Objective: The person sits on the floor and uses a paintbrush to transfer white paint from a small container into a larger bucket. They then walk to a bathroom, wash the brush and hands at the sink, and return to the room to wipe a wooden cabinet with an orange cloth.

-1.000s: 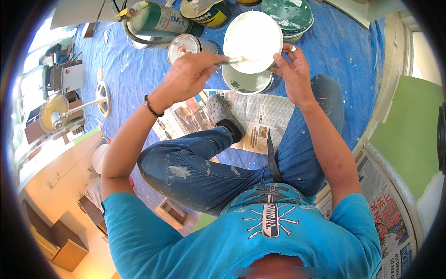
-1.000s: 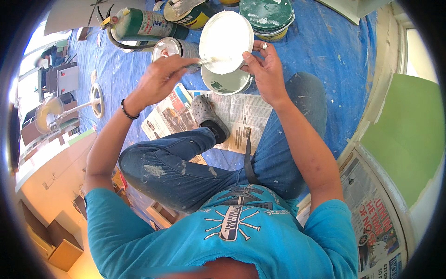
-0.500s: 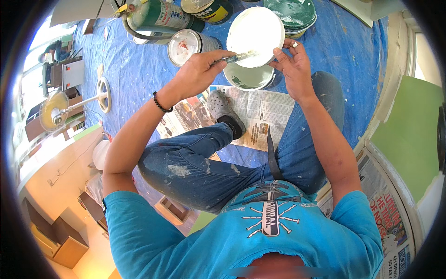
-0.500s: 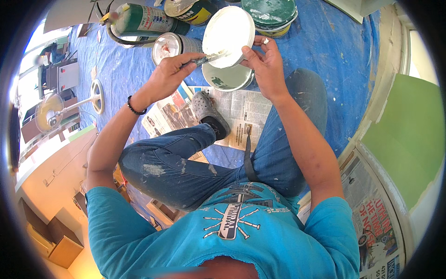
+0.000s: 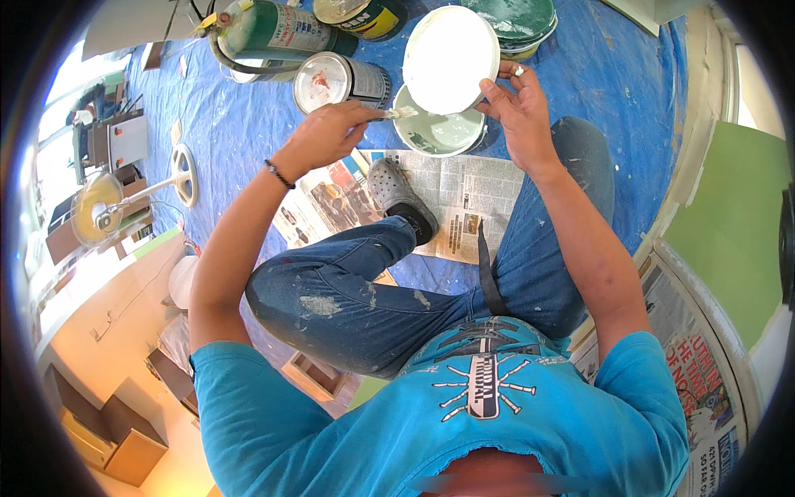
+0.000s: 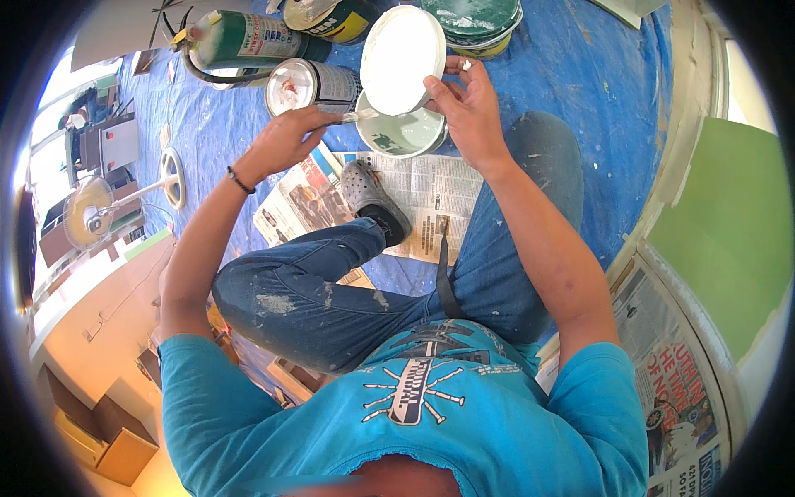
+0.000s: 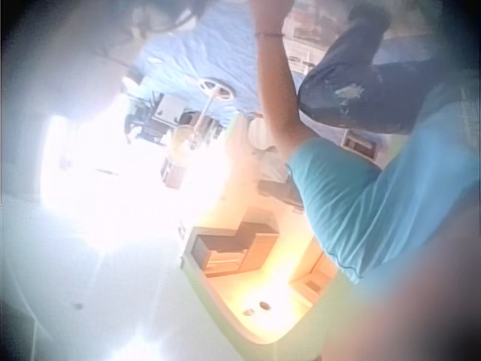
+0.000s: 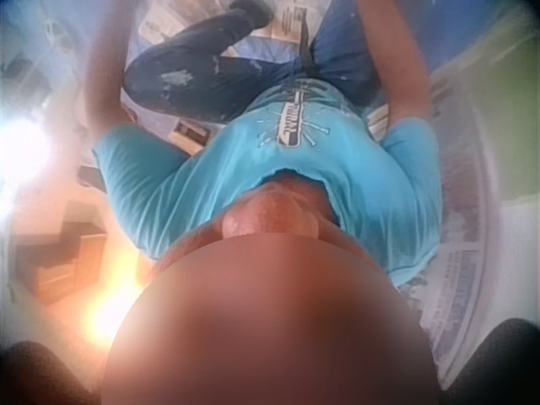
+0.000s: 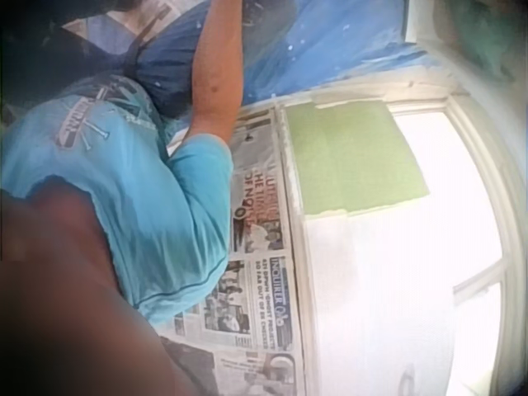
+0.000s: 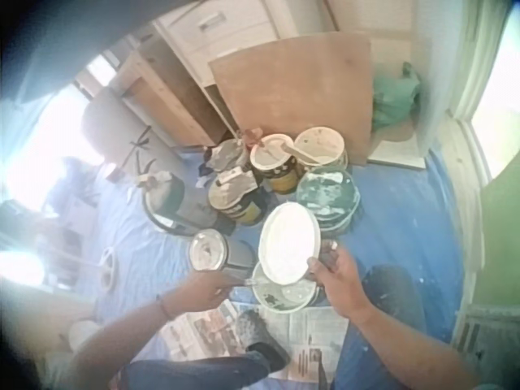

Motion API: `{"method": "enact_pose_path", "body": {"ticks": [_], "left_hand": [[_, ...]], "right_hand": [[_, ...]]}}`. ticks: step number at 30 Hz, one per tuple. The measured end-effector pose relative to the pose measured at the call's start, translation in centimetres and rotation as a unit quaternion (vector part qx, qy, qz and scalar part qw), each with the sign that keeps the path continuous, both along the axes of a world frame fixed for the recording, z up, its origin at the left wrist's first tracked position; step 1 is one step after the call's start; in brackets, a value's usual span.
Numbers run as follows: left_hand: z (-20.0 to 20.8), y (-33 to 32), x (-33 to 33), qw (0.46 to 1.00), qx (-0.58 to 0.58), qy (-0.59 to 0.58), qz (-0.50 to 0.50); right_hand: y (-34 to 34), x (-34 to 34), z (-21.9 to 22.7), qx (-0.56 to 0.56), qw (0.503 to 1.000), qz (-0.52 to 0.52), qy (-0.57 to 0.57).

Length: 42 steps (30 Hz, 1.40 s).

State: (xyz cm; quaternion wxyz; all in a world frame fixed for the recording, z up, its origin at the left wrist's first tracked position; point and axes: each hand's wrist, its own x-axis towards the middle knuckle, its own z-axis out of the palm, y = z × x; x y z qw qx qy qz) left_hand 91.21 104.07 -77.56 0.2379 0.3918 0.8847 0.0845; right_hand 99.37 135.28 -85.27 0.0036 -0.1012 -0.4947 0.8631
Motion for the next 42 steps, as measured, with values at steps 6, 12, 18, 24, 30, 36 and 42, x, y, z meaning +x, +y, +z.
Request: {"method": "enact_pose_path", "body": {"ticks": [6,12,18,24,30,36,42], "left_hand": [[0.0,0.1,0.9,0.977,-0.105,0.124,-0.137],[2.8,-0.6,1.3,0.982,-0.101,0.109,-0.116],[6.1,0.8,0.7,0.994,0.069,0.053,0.069],[4.8,4.4,-0.9,0.978,0.072,0.145,0.128],[6.1,6.5,1.1,0.993,-0.028,0.045,0.105],[7.3,8.7,2.4,0.973,0.062,-0.124,0.186],[7.0,6.2,0.2,0.882,0.233,-0.212,0.350]], "right_hand": [[-0.1,0.1,0.2,0.005,1.000,0.006,0.002],[0.0,0.2,0.6,0.000,1.000,0.003,-0.008],[0.0,0.3,0.6,-0.003,1.000,-0.003,-0.009],[-0.4,0.2,0.9,-0.025,1.000,0.005,0.010],[-0.5,0.6,1.2,-0.006,0.999,0.004,0.036],[-0.8,0.6,1.0,0.005,0.999,0.015,0.035],[-0.5,0.4,1.0,-0.056,0.998,0.005,0.005]]}}
